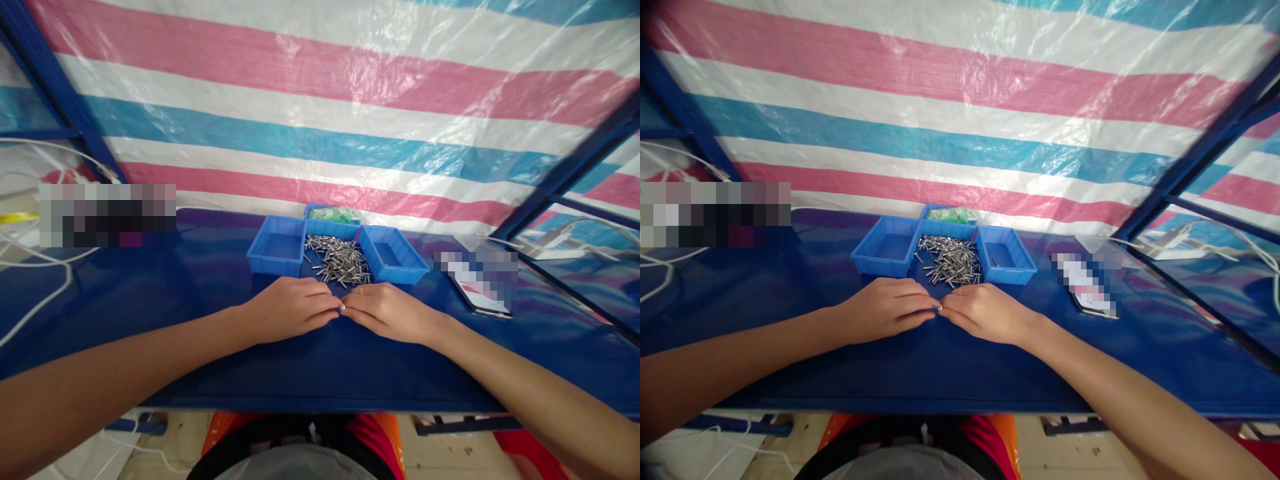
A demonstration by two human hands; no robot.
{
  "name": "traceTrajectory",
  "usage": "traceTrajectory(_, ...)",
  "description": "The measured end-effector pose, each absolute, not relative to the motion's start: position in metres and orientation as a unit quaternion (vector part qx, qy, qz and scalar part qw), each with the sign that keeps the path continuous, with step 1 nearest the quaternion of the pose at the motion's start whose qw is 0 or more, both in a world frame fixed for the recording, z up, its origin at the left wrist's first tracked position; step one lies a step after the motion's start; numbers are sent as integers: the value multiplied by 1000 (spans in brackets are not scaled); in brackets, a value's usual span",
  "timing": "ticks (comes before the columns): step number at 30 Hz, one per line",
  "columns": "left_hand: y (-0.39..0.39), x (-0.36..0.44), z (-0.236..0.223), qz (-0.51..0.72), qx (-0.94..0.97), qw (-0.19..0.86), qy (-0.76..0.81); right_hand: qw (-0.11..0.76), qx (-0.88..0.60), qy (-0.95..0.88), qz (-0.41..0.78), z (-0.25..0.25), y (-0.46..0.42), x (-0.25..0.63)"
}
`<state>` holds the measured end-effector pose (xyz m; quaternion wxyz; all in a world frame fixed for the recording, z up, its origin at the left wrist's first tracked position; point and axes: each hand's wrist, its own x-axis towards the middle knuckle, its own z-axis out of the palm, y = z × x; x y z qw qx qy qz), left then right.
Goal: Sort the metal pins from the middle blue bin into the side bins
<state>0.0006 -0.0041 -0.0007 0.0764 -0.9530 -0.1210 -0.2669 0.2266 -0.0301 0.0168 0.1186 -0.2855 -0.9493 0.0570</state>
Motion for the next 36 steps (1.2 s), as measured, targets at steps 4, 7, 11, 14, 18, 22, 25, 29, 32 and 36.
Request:
traceTrajectory(4, -7, 5, 0, -256, -956, 11, -142, 124, -275, -952, 54, 15, -31, 224)
traceTrajectory(7, -9, 6, 2, -244, -957, -34, -153, 125, -273, -952, 52, 13, -32, 222)
traceTrajectory(11, -12, 5, 4, -242, -952, -83, -165, 130, -278, -948, 80, 14, -31, 223)
traceTrajectory(14, -12, 3, 5, -249, -946, -84, -189, 112, -300, -943, 94, 18, -30, 226)
traceTrajectory(18, -8, 1, 6, -215, -948, -58, -226, 103, -319, -938, 84, 22, -28, 231)
traceTrajectory(22, -5, 1, 3, -193, -954, -43, -224, 109, -321, -937, 88, 23, -28, 231)
traceTrajectory(25, -5, 1, 1, -191, -956, -26, -221, 106, -307, -941, 92, 22, -30, 229)
traceTrajectory(29, -5, 1, 0, -190, -958, -6, -215, 103, -298, -945, 82, 22, -32, 229)
traceTrajectory(32, -5, 1, -1, -185, -960, 7, -212, 97, -316, -941, 74, 21, -32, 230)
traceTrajectory(36, -4, 1, -2, -171, -962, 23, -211, 98, -329, -936, 80, 21, -31, 231)
